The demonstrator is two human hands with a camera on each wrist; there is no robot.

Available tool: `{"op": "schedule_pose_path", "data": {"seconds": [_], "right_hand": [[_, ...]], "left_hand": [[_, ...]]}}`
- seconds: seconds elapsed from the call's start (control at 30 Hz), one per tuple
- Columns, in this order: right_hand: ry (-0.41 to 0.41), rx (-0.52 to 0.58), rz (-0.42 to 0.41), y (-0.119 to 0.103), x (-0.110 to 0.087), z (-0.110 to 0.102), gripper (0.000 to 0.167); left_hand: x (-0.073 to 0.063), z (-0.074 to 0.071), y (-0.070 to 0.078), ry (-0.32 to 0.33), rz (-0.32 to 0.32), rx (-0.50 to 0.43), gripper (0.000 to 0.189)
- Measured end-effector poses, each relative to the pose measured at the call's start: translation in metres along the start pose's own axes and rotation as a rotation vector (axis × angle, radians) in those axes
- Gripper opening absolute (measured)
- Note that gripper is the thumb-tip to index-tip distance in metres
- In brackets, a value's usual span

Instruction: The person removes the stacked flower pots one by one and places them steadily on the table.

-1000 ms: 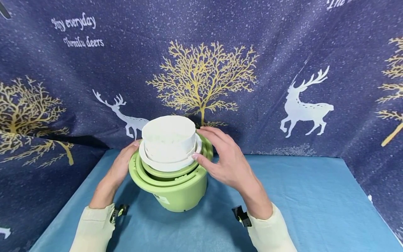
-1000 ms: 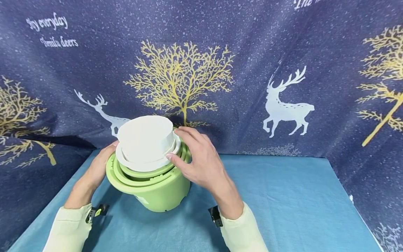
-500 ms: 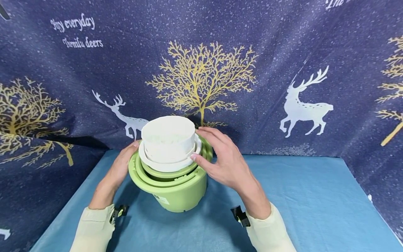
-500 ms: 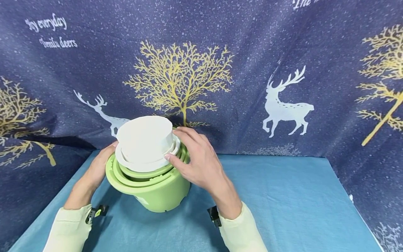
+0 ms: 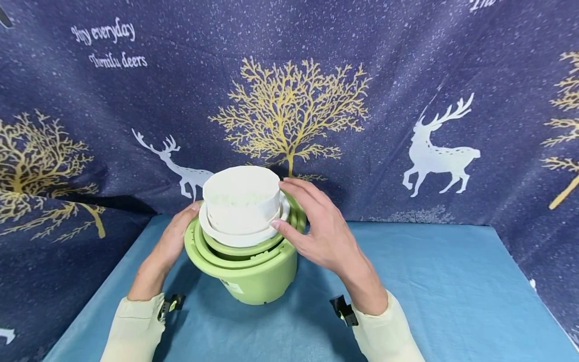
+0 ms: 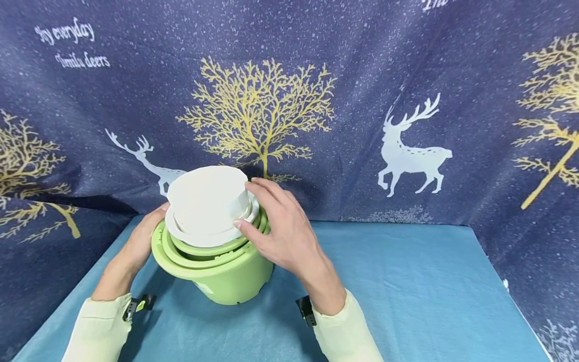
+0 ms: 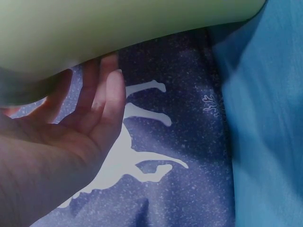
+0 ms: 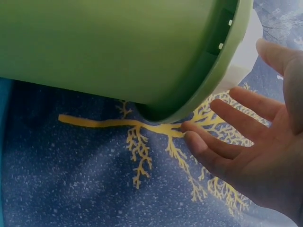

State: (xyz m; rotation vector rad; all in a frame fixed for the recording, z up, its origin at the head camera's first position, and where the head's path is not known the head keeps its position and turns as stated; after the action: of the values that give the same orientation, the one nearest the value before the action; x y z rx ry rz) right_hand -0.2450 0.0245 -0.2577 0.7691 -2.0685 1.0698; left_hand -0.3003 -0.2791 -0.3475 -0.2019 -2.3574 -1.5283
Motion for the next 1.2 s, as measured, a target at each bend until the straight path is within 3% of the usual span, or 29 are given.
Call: {"op": "schedule_pose_path", "data": {"seconds": [0.67,1.2], "right_hand": [[-0.037,0.054,0.02,-0.008,-0.003,0.019,0.063],[0.087,0.053,0.059,-0.005,-0.003,0.023,0.042]], "left_hand": [[0.0,-0.001,-0.001,0.002,0.015,-0.02,0.058],[0.0,0.0,-0.002,-0.003,-0.002,-0.011,0.058]]}}
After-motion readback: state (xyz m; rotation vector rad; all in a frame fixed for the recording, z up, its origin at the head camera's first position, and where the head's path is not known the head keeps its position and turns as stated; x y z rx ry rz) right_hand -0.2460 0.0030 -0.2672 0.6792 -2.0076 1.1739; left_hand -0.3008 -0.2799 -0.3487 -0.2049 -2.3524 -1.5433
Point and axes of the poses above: each hand's wrist, its own x-axis towards the middle knuckle, its own z-axis out of the palm, y = z × x, the point moved 9 cm from there along x, towards the middle knuckle, and after that the axes turned 13 degrees about y, right-handed, at the moved point
